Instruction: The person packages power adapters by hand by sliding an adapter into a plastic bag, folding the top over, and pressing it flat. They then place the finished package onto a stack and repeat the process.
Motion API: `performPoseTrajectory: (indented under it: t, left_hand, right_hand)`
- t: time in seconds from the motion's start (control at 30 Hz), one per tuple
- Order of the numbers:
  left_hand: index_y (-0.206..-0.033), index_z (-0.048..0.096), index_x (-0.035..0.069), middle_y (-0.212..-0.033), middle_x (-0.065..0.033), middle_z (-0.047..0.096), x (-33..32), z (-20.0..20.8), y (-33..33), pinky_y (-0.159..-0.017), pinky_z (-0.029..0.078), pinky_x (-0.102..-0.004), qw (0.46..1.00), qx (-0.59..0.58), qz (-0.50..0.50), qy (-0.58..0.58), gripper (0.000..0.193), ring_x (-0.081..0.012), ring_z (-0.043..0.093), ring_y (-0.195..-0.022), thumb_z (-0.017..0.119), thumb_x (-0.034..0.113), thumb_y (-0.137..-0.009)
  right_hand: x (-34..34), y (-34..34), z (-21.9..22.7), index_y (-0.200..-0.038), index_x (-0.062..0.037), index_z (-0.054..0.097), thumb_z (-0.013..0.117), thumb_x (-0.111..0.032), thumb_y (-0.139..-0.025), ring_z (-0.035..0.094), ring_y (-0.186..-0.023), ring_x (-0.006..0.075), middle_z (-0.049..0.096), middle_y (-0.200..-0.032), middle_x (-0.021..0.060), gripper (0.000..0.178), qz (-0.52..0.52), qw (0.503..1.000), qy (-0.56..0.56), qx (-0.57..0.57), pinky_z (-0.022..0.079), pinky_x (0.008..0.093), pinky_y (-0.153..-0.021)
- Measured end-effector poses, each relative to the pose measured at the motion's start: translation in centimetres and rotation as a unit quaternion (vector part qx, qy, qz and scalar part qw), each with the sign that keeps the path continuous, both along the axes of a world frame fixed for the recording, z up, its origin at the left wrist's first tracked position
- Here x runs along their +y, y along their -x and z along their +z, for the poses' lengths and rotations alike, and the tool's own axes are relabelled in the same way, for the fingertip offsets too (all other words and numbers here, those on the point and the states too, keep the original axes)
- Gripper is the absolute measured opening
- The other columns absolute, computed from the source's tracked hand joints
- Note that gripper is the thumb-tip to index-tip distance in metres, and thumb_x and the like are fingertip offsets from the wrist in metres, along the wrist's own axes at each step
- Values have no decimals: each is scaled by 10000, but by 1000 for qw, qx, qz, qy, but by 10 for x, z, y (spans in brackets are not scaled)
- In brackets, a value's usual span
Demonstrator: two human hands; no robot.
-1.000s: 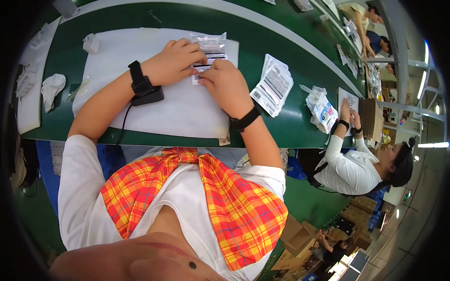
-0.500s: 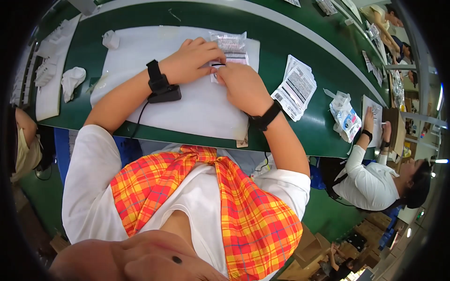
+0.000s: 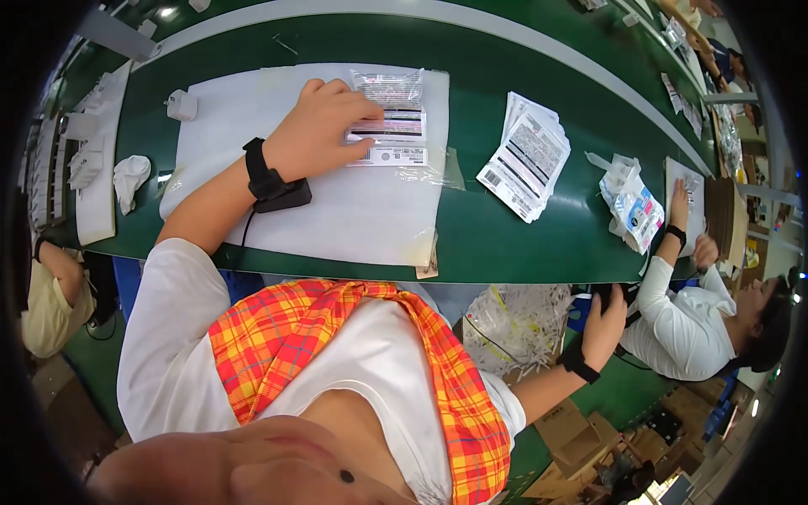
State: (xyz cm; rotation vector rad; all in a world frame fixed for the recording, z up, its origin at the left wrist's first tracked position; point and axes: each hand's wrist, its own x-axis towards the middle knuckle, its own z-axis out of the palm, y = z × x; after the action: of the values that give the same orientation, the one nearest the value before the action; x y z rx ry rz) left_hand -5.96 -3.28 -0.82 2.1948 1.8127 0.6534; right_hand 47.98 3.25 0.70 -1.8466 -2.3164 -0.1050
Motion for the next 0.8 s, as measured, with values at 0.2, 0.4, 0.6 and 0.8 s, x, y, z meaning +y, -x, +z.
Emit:
performPoseTrajectory:
  t: [0.2,0.4,0.6,0.8]
  left_hand:
    - [-890,679,126,-1025,-17,597,1,-3,-6,-882,334,-376,985,118,-13,-123,234,-219,492,-993,722,285,-724]
    - [-867,669,109,-972,-33,570,-2,6,-3,-853,349,-371,989,96,32,-108,200,-216,485,-958,688,238,-715]
    - [-837,668,104,-933,-53,571,4,-16,5,-844,354,-378,984,91,56,-140,160,-221,488,-946,648,211,-719]
    - [-806,650,79,-874,-71,577,9,-29,17,-827,370,-385,988,70,79,-114,119,-245,505,-918,597,166,-743]
  right_hand:
    - [29,237,40,-1155,27,579,621,-135,-876,614,-1033,295,628,-1096,180,325,285,930,110,206,458,340,-905]
    - [73,338,2,-1277,-24,488,674,-208,-835,605,-1006,326,624,-1080,189,513,321,924,183,95,474,368,-875]
    - [95,357,10,-1289,-20,503,699,-251,-808,581,-1048,348,610,-1127,200,569,482,859,91,150,463,361,-923]
    - [133,396,16,-1213,4,579,705,-288,-794,562,-1119,333,606,-1167,198,526,509,846,158,23,435,373,-970]
